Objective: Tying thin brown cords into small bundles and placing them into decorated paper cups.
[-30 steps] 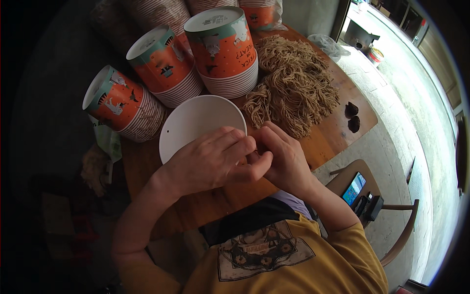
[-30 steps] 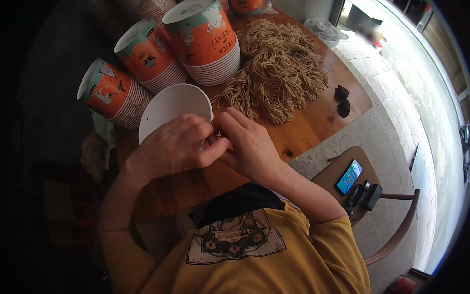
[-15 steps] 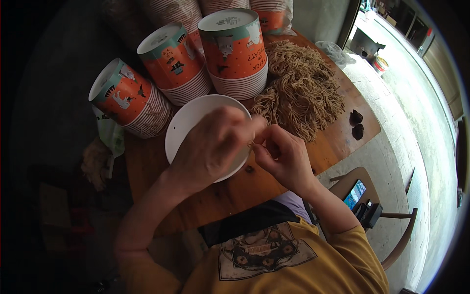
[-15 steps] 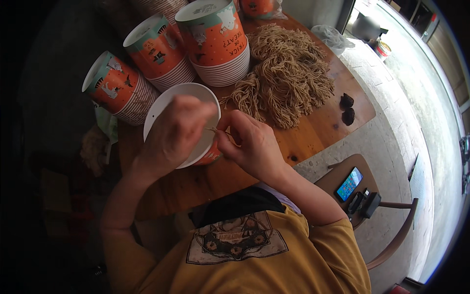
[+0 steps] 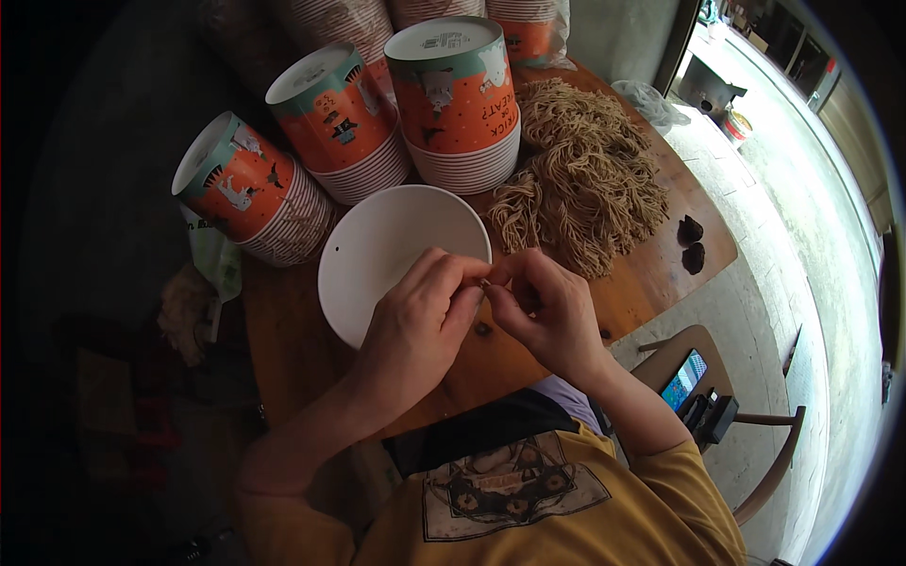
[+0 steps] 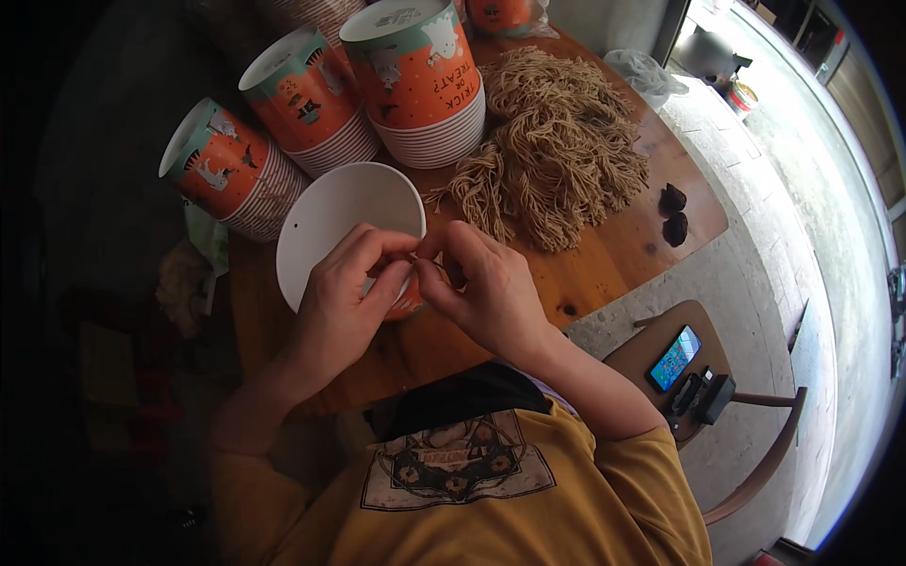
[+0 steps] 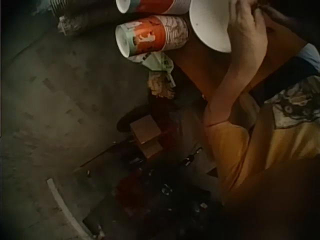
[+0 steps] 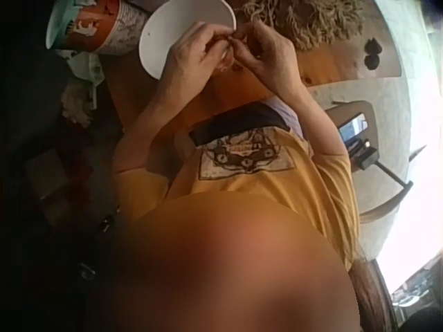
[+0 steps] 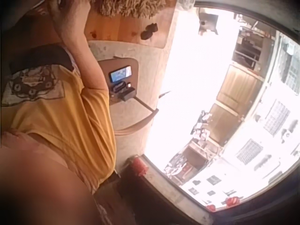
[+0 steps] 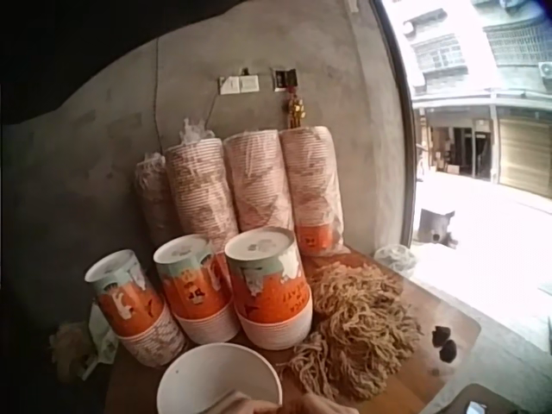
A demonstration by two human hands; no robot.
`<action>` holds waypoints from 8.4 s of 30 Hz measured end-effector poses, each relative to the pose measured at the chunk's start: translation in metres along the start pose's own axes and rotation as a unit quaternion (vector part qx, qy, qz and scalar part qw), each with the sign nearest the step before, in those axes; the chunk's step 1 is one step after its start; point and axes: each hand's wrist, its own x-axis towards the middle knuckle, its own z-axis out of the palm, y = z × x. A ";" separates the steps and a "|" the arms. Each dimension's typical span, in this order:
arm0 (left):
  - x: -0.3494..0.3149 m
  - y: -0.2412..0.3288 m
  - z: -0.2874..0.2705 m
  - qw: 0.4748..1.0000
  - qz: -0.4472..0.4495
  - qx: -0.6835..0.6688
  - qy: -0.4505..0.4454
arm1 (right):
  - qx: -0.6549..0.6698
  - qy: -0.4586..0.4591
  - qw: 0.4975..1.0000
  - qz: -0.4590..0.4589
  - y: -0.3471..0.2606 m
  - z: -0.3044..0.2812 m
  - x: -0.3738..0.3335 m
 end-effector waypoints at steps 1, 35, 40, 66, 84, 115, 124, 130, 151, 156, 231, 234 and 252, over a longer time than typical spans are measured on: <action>0.001 0.000 -0.001 1.000 0.001 0.000 -0.001 | 0.000 0.002 1.000 0.000 0.000 0.000 0.000; 0.003 0.006 0.004 1.000 -0.020 -0.010 0.014 | 0.102 0.001 0.995 0.020 0.007 0.006 -0.006; 0.002 0.009 -0.001 0.986 -0.133 -0.095 -0.013 | 0.079 -0.012 0.997 0.009 0.005 0.002 -0.006; 0.009 -0.006 -0.019 0.891 -0.324 -0.301 -0.106 | 0.094 -0.001 0.995 0.013 0.010 0.005 -0.001; 0.003 -0.003 -0.001 0.992 -0.098 -0.083 -0.001 | 0.095 0.010 0.995 -0.010 0.011 0.012 -0.002; 0.002 -0.002 -0.006 0.969 -0.184 -0.164 -0.024 | 0.151 0.001 0.988 0.040 0.010 0.017 -0.002; 0.006 -0.004 -0.003 0.951 -0.194 -0.239 -0.011 | 0.189 0.009 0.980 0.058 0.009 0.020 -0.003; 0.008 -0.005 -0.005 0.944 -0.175 -0.281 -0.014 | 0.199 0.015 0.978 0.064 0.011 0.023 -0.003; 0.013 -0.011 -0.011 0.846 -0.285 -0.447 -0.053 | -0.056 0.077 0.981 -0.170 0.020 0.010 0.003; 0.015 -0.013 -0.008 0.834 -0.286 -0.469 -0.046 | -0.252 0.094 0.914 -0.303 0.022 0.001 0.007; 0.003 -0.015 -0.002 0.995 -0.085 -0.059 -0.006 | 0.420 -0.047 0.889 0.179 0.026 0.018 -0.008; 0.004 -0.011 -0.002 0.987 -0.125 -0.098 -0.018 | 0.258 0.026 0.965 0.029 0.028 0.023 -0.007; 0.004 -0.010 -0.002 0.999 0.014 0.025 0.016 | 0.008 0.035 0.999 -0.037 0.014 0.012 -0.007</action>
